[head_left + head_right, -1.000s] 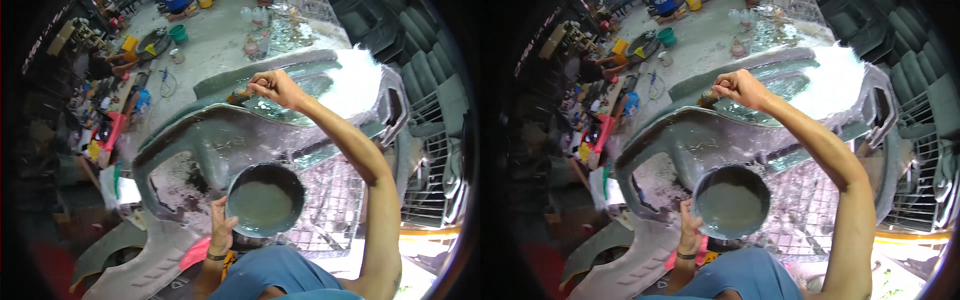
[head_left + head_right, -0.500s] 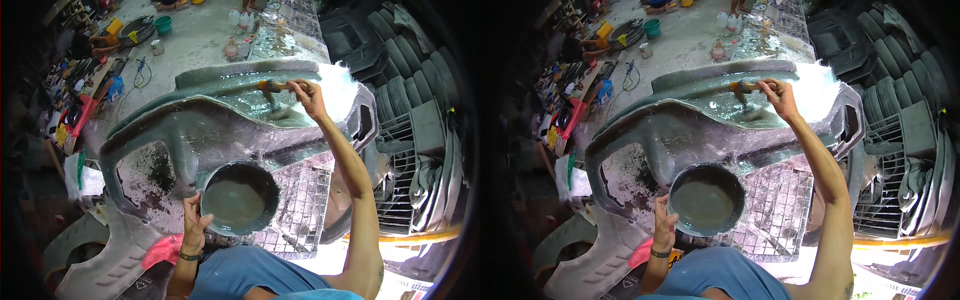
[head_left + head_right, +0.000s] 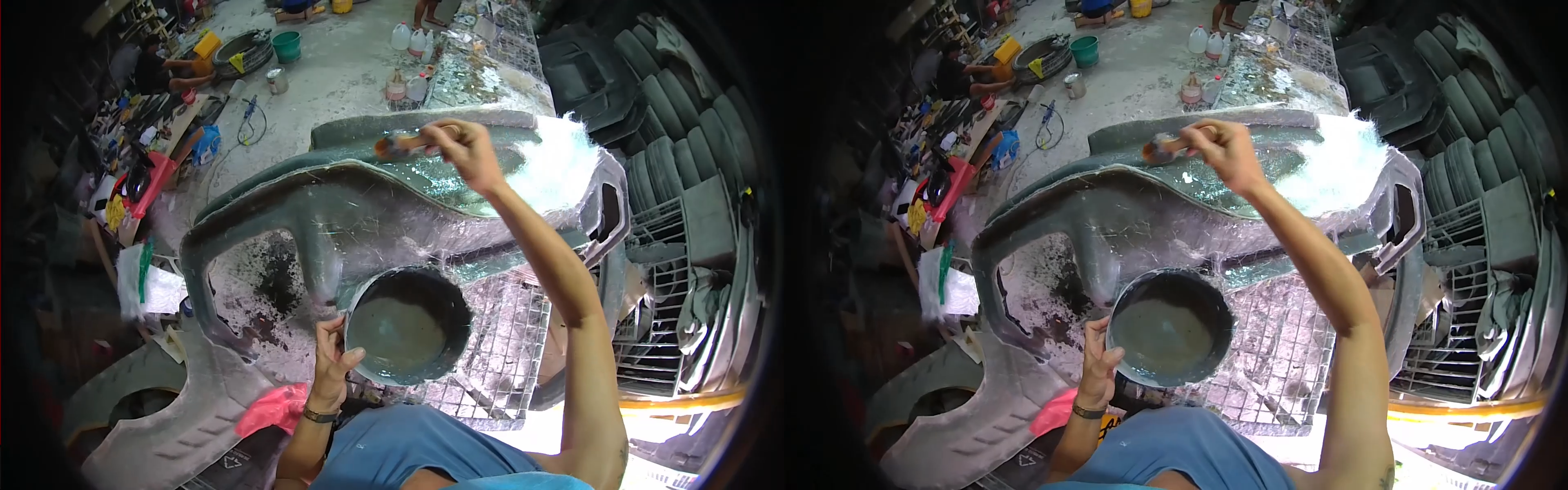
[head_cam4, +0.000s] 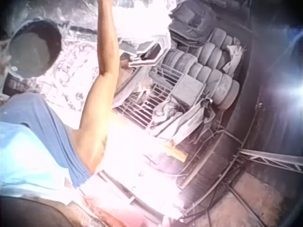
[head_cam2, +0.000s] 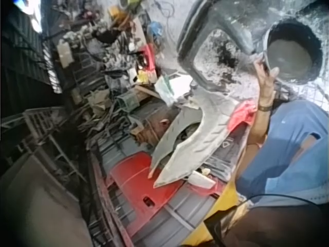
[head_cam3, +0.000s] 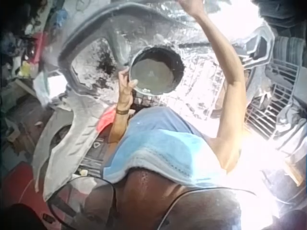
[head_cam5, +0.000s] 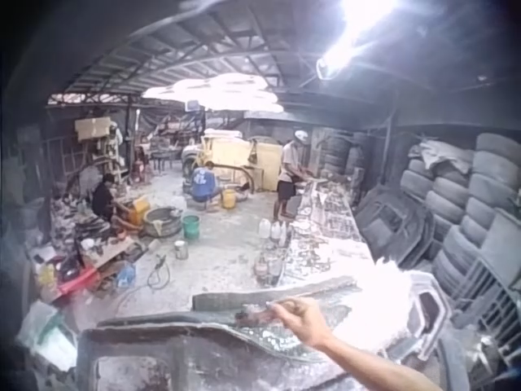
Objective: Applying a liquid coating to a car body part using a brush.
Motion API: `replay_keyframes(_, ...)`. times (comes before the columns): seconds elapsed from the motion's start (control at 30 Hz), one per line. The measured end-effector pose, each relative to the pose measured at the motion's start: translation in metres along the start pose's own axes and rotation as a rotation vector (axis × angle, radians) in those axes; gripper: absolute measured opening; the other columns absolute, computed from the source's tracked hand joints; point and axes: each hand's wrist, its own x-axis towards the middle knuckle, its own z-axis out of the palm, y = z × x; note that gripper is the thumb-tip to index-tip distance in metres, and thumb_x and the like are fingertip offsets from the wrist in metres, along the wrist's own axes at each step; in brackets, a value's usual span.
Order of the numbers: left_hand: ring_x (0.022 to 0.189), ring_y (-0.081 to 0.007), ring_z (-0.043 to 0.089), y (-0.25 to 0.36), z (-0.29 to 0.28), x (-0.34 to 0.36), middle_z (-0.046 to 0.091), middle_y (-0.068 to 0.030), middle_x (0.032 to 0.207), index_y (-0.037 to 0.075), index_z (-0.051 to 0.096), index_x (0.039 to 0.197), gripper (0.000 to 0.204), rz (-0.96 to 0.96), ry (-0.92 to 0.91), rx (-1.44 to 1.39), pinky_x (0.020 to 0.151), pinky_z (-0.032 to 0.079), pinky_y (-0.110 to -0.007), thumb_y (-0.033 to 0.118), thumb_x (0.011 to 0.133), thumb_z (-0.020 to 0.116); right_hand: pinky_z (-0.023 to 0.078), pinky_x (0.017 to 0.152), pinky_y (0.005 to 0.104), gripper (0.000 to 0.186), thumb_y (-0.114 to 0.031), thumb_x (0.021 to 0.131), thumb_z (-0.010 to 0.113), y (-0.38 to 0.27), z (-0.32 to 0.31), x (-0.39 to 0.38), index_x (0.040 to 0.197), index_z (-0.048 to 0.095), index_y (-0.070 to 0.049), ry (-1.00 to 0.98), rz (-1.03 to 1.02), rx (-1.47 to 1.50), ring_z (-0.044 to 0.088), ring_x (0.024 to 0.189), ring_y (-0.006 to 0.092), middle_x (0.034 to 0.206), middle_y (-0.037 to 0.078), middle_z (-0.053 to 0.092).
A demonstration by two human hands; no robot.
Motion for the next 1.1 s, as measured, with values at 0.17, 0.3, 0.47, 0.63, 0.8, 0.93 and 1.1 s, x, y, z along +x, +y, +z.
replay_keyframes(0.17, 0.114, -0.0197, 0.046, -0.002, -0.001, -0.001, 0.048, -0.0114, 0.121, 0.004, 0.036, 0.127, 0.072, 0.008, -0.009, -0.011, 0.103, 0.035, -0.035, 0.021, 0.071, 0.076, 0.036, 0.05, 0.0237, 0.023, -0.018, 0.094, 0.06, 0.029, -0.001, -0.002, 0.089, 0.064, 0.005, 0.051, -0.027, -0.197, 0.04, 0.055, 0.0039, 0.058, 0.001, 0.057)
replay_keyframes(0.3, 0.114, -0.0197, 0.046, 0.0, -0.005, -0.001, 0.048, -0.0114, 0.12, 0.004, 0.036, 0.127, 0.072, -0.001, 0.004, 0.01, 0.103, 0.035, -0.036, 0.022, 0.07, 0.076, 0.04, 0.054, 0.0228, 0.021, -0.016, 0.094, 0.061, 0.034, -0.017, -0.015, 0.092, 0.065, 0.005, 0.126, -0.016, -0.215, 0.047, 0.059, 0.0037, 0.063, 0.002, 0.061)
replay_keyframes(0.47, 0.115, -0.0199, 0.045, -0.005, -0.008, 0.004, 0.048, -0.0118, 0.121, 0.004, 0.036, 0.127, 0.071, -0.003, -0.033, 0.002, 0.103, 0.034, -0.036, 0.021, 0.07, 0.075, 0.042, 0.058, 0.0211, 0.022, -0.017, 0.094, 0.061, 0.041, -0.052, -0.024, 0.094, 0.066, 0.004, 0.197, 0.039, -0.236, 0.053, 0.064, 0.0035, 0.068, 0.003, 0.065)
replay_keyframes(0.63, 0.116, -0.0207, 0.045, -0.005, 0.0, 0.006, 0.048, -0.0124, 0.121, 0.005, 0.036, 0.126, 0.07, -0.019, -0.043, 0.005, 0.104, 0.034, -0.036, 0.02, 0.07, 0.075, 0.029, 0.045, 0.0183, 0.019, -0.019, 0.095, 0.06, 0.062, -0.086, -0.029, 0.098, 0.068, -0.002, 0.268, 0.006, -0.178, 0.039, 0.051, -0.0011, 0.071, -0.001, 0.065)
replay_keyframes(0.8, 0.119, -0.0215, 0.048, -0.008, 0.001, 0.007, 0.051, -0.0133, 0.124, 0.005, 0.036, 0.127, 0.07, -0.021, -0.035, 0.02, 0.105, 0.036, -0.036, 0.022, 0.071, 0.074, 0.031, 0.048, 0.0194, 0.018, -0.019, 0.093, 0.063, 0.066, -0.111, -0.037, 0.094, 0.068, -0.002, 0.329, 0.071, -0.129, 0.041, 0.055, 0.0005, 0.07, -0.001, 0.065)
replay_keyframes(0.93, 0.119, -0.0214, 0.048, -0.014, -0.002, 0.009, 0.05, -0.013, 0.125, 0.006, 0.035, 0.127, 0.071, -0.016, -0.036, 0.024, 0.105, 0.036, -0.036, 0.022, 0.07, 0.076, 0.027, 0.046, 0.0184, 0.019, -0.02, 0.093, 0.063, 0.074, -0.135, -0.043, 0.096, 0.068, -0.002, 0.371, 0.061, -0.113, 0.037, 0.052, -0.0008, 0.069, -0.001, 0.065)
replay_keyframes(1.1, 0.118, -0.0213, 0.046, -0.01, 0.005, 0.009, 0.048, -0.013, 0.124, 0.005, 0.036, 0.126, 0.072, -0.037, -0.021, 0.016, 0.105, 0.034, -0.036, 0.022, 0.069, 0.076, 0.026, 0.041, 0.0183, 0.019, -0.021, 0.092, 0.064, 0.09, -0.169, -0.049, 0.096, 0.069, -0.003, 0.436, 0.097, -0.121, 0.037, 0.046, -0.0002, 0.069, 0.0, 0.065)
